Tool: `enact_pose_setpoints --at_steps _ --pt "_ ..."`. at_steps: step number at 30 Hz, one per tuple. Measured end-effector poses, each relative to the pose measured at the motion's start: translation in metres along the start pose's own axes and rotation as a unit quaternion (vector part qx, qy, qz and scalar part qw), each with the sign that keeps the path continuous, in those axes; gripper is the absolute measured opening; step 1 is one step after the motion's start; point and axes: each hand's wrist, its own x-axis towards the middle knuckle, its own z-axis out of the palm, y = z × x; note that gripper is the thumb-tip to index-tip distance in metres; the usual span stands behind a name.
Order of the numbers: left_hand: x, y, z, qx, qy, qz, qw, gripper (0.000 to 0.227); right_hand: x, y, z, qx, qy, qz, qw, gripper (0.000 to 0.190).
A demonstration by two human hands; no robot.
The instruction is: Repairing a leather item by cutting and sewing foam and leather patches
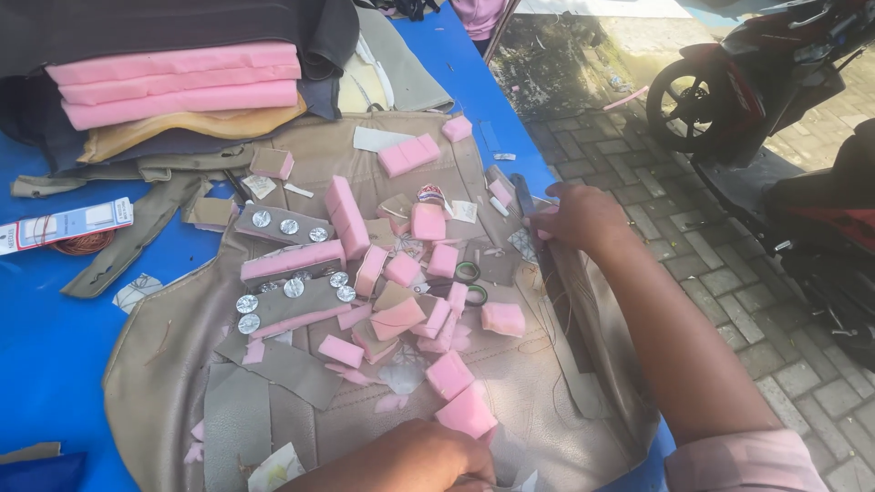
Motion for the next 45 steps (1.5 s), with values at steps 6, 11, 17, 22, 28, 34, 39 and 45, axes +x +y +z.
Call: enact_pose_setpoints --at_steps 6,11,17,22,28,34,39,45 --pt "0.005 -0.007 0.002 0.032 -0.013 0.027 0.999 0.009 -0.002 -0.015 0.011 -0.099 0.058 -0.041 0.993 0.03" --pt "0.002 -0.006 0.004 0.016 0.109 0.071 0.991 0.017 -0.075 -0.103 -0.043 0.094 -0.084 -0.11 0.986 0.061" --pt "0.009 -0.017 -0.002 0.032 0.271 0.061 0.96 0.022 -0.089 -0.138 0.008 0.066 -0.161 -0.212 0.962 0.082" --pt "0.011 -0.02 -0.005 0.026 0.273 -0.034 0.961 0.026 -0.035 -0.146 0.057 0.11 0.053 -0.3 0.946 0.07" --pt "0.009 -0.015 0.013 0.139 0.313 0.117 0.932 0.022 -0.05 -0.146 0.031 0.163 -0.019 -0.331 0.929 0.034" --pt "0.006 -0.005 0.007 0.094 0.172 0.006 0.981 0.021 -0.029 -0.151 0.056 0.105 0.08 -0.386 0.913 0.034" --pt "0.004 -0.002 0.007 0.094 0.175 0.008 0.98 0.022 -0.058 -0.139 0.001 0.33 -0.034 -0.26 0.907 0.011" --pt "-0.01 0.02 -0.004 0.071 0.114 -0.005 0.991 0.02 -0.063 -0.154 0.055 0.022 -0.02 -0.445 0.895 0.052"
